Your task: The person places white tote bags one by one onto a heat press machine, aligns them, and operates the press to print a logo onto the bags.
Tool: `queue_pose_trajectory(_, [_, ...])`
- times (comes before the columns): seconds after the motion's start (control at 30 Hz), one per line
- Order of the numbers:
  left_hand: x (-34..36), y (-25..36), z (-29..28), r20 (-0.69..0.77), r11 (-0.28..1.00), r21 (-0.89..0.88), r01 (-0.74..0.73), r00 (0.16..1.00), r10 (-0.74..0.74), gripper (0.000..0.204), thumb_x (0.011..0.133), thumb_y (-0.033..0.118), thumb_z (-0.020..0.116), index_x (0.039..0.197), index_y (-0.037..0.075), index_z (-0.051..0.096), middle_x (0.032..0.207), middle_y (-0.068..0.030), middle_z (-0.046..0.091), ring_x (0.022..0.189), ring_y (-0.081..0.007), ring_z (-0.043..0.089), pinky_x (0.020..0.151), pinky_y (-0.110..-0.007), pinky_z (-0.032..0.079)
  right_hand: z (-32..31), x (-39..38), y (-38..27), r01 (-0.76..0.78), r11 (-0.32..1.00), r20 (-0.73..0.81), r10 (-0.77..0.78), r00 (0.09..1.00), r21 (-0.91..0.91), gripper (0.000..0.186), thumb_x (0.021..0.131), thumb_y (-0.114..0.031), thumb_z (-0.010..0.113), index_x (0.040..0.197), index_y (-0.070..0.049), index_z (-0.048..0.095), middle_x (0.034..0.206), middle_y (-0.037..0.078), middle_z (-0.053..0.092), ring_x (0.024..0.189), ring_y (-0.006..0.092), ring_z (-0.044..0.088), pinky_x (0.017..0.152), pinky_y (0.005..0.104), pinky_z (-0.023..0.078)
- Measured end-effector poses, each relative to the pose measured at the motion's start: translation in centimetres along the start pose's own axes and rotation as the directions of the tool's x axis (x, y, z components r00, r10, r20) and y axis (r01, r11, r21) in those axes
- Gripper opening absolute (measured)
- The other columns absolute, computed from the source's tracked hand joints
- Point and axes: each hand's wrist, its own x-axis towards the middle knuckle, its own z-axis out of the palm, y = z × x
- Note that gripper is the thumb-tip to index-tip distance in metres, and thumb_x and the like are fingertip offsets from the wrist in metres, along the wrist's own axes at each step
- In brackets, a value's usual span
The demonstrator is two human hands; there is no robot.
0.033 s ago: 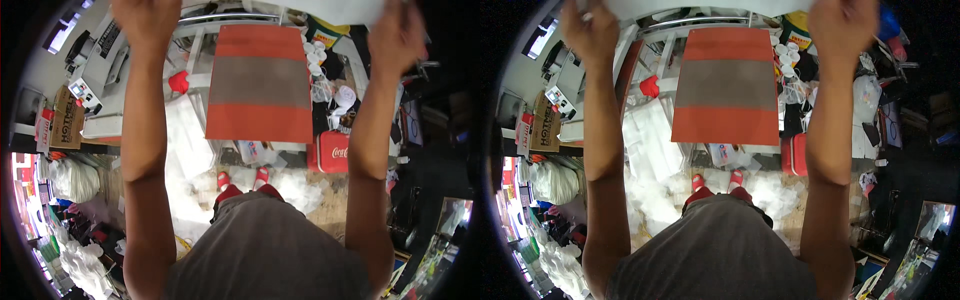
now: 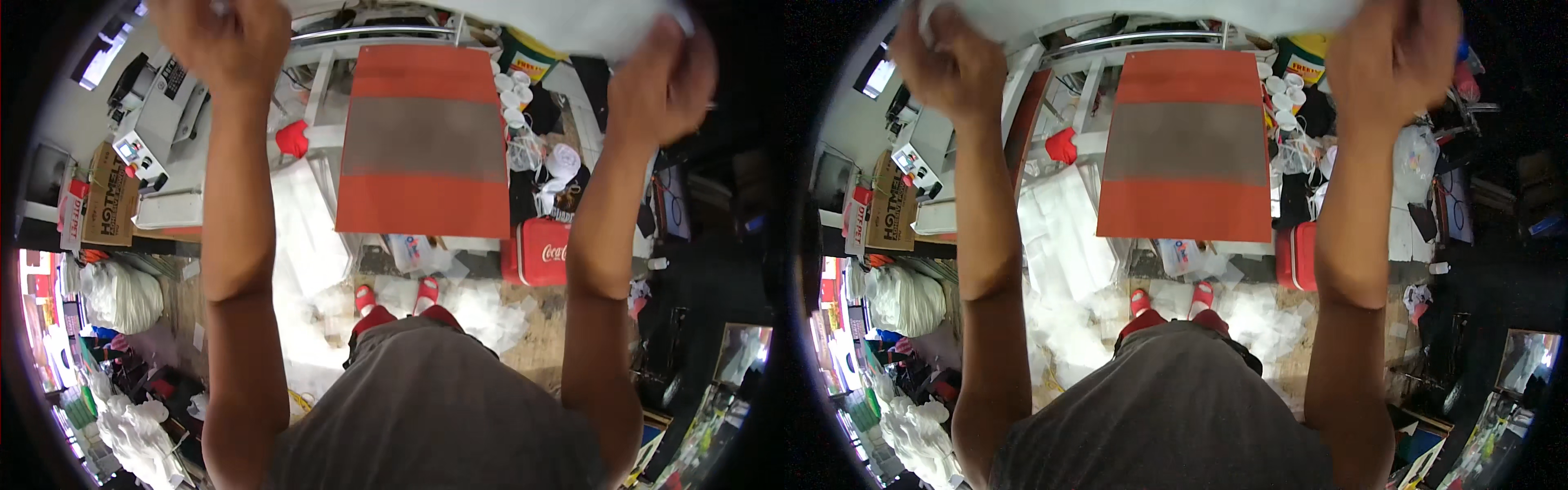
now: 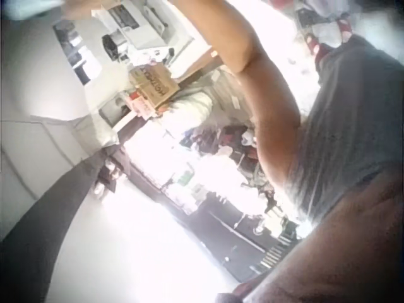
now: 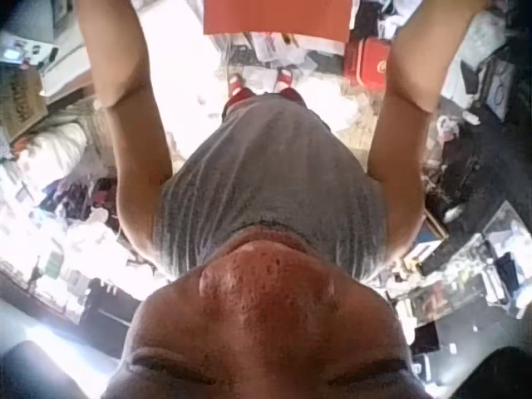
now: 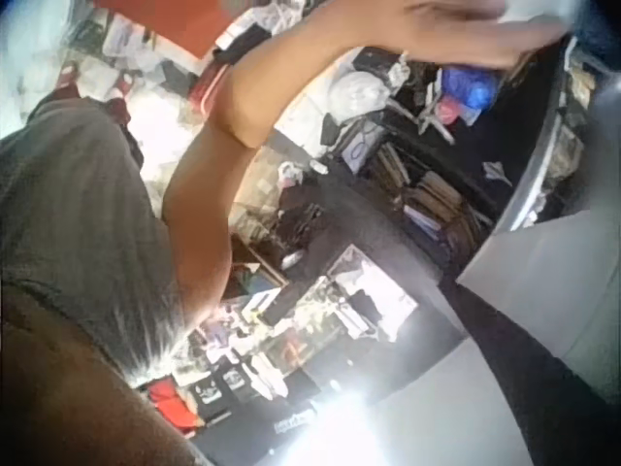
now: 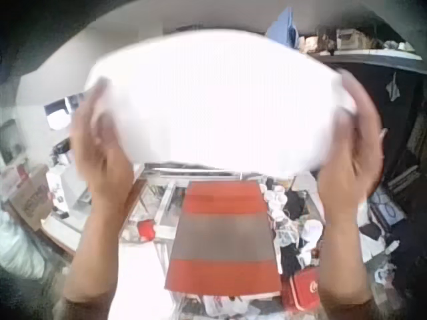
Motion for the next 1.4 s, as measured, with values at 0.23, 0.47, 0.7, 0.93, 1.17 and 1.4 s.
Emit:
queue_pose_trajectory(0.23, [-26.1,2.6,5.7,0.926,0.915,0.376,0.146,-0.089,-0.366,0.047,0.086,0.027,0.057,0.132,0.018,0.063,0.124,-0.0182,0.063,0.121,-0.0356,0.060,0.097,-0.065,0.046,4.5,-24.6,7.1,-0.086,0.780,0.713,0.605,0.355,-0.619,0.030,0.085,-0.010,0.055,0.109,-0.005,0.072,0.099,0.027,0.070,0.094,0.0418,0.068,0.084,0.0483,0.055])
queue_pose_trajectory(0.47, [-35.8,8.1,-2.1,0.782,0.700,0.442,0.561,0.142,-0.607,0.052,0.087,0.024,0.057,0.138,0.019,0.058,0.128,-0.0178,0.065,0.124,-0.0361,0.058,0.099,-0.059,0.038,-1.4,-35.5,3.7,-0.355,0.711,0.496,0.688,0.530,-0.607,0.037,0.092,-0.020,0.061,0.128,-0.011,0.065,0.113,0.020,0.070,0.107,0.0391,0.066,0.090,0.0537,0.049])
queue_pose_trajectory(0.7, [-37.5,10.0,-3.8,0.630,0.750,0.337,0.569,0.456,-0.629,0.047,0.085,0.019,0.061,0.132,0.013,0.060,0.108,-0.0133,0.067,0.105,-0.0344,0.060,0.100,-0.052,0.039,-2.4,-36.1,1.6,-0.444,0.633,0.372,0.753,0.542,-0.634,0.033,0.092,-0.022,0.063,0.123,-0.009,0.064,0.104,0.011,0.070,0.103,0.0327,0.063,0.089,0.0548,0.043])
queue_pose_trajectory(0.93, [-38.4,9.7,-4.3,0.621,0.752,0.288,0.594,0.482,-0.618,0.034,0.081,0.014,0.063,0.115,0.010,0.064,0.083,-0.0059,0.062,0.087,-0.0312,0.060,0.090,-0.050,0.042,-2.9,-37.4,2.5,-0.439,0.711,0.328,0.667,0.670,-0.549,0.023,0.089,-0.016,0.064,0.111,-0.008,0.069,0.096,0.011,0.071,0.095,0.0327,0.064,0.084,0.0497,0.045])
queue_pose_trajectory(1.17, [-39.1,9.4,-4.2,0.586,0.779,0.249,0.575,0.551,-0.594,0.028,0.080,0.014,0.063,0.108,0.012,0.065,0.081,-0.0060,0.063,0.082,-0.0327,0.061,0.085,-0.050,0.044,-2.8,-37.6,2.6,-0.411,0.723,0.302,0.636,0.710,-0.555,0.021,0.085,-0.011,0.063,0.106,-0.007,0.069,0.094,0.012,0.071,0.090,0.0342,0.065,0.079,0.0502,0.047])
queue_pose_trajectory(1.4, [-38.9,9.3,-4.4,0.590,0.794,0.239,0.559,0.565,-0.576,0.030,0.079,0.014,0.064,0.109,0.012,0.065,0.081,-0.0072,0.066,0.082,-0.0340,0.063,0.082,-0.049,0.046,-2.6,-37.6,2.4,-0.400,0.726,0.290,0.624,0.725,-0.560,0.021,0.083,-0.011,0.064,0.104,-0.006,0.068,0.089,0.013,0.072,0.087,0.0355,0.066,0.078,0.0512,0.049])
